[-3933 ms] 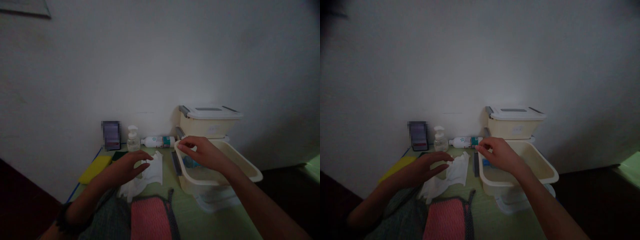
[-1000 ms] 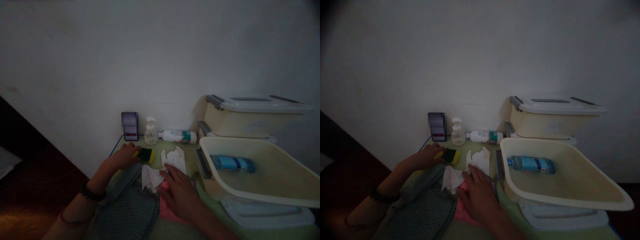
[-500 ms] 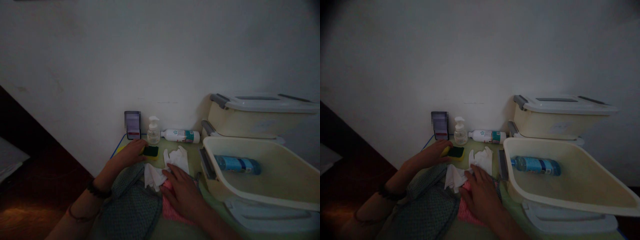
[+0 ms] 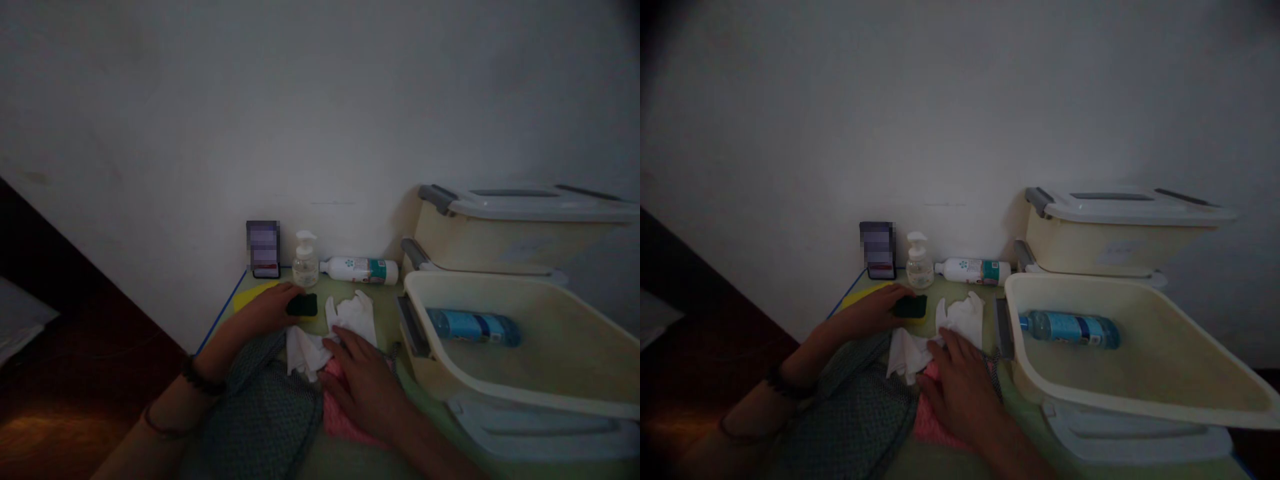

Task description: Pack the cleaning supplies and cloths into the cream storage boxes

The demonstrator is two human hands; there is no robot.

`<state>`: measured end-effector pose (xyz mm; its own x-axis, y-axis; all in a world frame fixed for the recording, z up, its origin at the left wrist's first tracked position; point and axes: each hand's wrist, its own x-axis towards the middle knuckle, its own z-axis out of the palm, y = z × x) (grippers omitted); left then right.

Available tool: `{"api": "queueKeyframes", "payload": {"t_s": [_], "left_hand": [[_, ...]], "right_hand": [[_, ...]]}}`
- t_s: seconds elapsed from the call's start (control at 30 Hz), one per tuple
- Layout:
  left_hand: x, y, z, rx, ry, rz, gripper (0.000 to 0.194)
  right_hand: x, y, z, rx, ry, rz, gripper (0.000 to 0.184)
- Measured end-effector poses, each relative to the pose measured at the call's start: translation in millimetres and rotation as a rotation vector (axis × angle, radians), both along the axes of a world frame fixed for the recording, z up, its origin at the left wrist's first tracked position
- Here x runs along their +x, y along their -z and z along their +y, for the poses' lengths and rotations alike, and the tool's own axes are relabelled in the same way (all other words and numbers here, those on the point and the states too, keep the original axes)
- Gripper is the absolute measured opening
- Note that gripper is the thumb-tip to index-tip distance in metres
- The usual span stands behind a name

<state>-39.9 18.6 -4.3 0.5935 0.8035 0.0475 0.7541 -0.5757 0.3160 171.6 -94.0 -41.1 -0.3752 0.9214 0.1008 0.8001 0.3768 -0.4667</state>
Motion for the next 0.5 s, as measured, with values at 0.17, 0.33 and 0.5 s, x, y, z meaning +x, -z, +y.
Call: {"api": "queueKeyframes", "payload": {"t_s": [0.17, 0.33, 0.5], "left_hand": [[3.8, -9.7, -5.9, 0.024, 0.057, -0.150, 0.045], [18.2, -11.8, -23.3, -0.037, 0.077, -0.312, 0.047], [31.1, 12.0, -53.0, -0.161, 0.046, -0.438, 0.042]], "right_hand": [[2.2, 8.2, 2.8, -0.026, 0.040, 0.197, 0.053], [5.2, 15.8, 11.7, -0.097, 0.179, 0.583, 0.052], [7.0, 18.8, 19.2, -0.128, 0.169, 0.719, 0.049]]}}
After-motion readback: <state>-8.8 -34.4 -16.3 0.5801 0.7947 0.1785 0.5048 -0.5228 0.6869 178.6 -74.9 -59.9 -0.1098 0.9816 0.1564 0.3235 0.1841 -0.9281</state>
